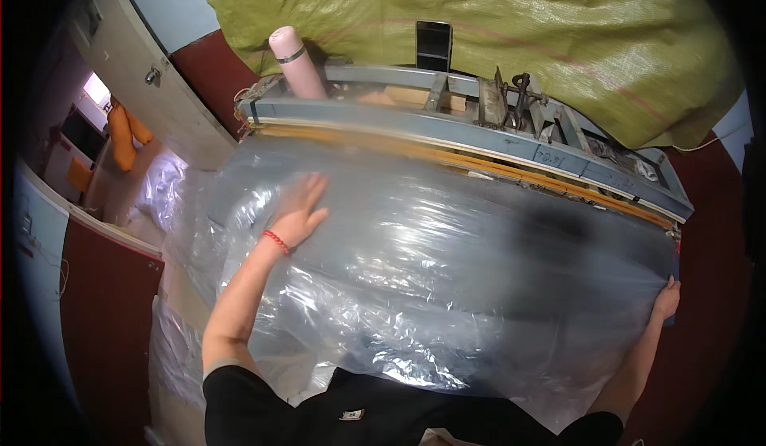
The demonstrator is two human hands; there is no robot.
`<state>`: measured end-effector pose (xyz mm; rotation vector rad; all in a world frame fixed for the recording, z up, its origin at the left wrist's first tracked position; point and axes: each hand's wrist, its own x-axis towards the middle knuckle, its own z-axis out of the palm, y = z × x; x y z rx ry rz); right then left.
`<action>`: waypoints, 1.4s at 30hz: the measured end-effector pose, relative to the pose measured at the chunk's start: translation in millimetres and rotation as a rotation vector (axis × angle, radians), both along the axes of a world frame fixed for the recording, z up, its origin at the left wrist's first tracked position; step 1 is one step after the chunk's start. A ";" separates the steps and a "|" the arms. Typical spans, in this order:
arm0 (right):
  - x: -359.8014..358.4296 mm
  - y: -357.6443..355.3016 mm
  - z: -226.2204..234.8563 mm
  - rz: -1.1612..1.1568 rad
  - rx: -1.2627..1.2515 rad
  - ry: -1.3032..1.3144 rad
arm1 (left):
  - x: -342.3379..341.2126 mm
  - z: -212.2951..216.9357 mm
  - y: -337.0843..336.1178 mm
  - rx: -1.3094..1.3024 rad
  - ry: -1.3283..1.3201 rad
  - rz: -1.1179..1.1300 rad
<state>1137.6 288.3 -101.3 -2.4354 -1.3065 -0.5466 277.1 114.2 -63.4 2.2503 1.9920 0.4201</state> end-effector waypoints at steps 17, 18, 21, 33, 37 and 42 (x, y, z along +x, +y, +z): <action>15.6 -4.7 1.6 0.057 0.054 0.063 | 44.0 4.7 47.5 0.132 0.111 0.008; 14.6 -4.6 1.6 0.056 0.053 0.065 | 43.0 5.3 49.7 0.130 0.113 0.007; 13.7 -4.4 2.2 0.023 0.047 0.076 | 37.0 10.4 60.9 0.139 0.141 0.122; 20.1 -6.3 0.6 0.028 0.047 0.077 | 20.4 17.5 81.1 0.234 0.141 0.219; 23.2 -4.6 -1.7 0.074 0.106 0.122 | 12.3 3.3 92.7 0.241 0.128 0.271; 38.7 -6.5 -8.1 0.059 0.160 0.213 | 21.3 23.1 90.6 0.203 0.034 0.190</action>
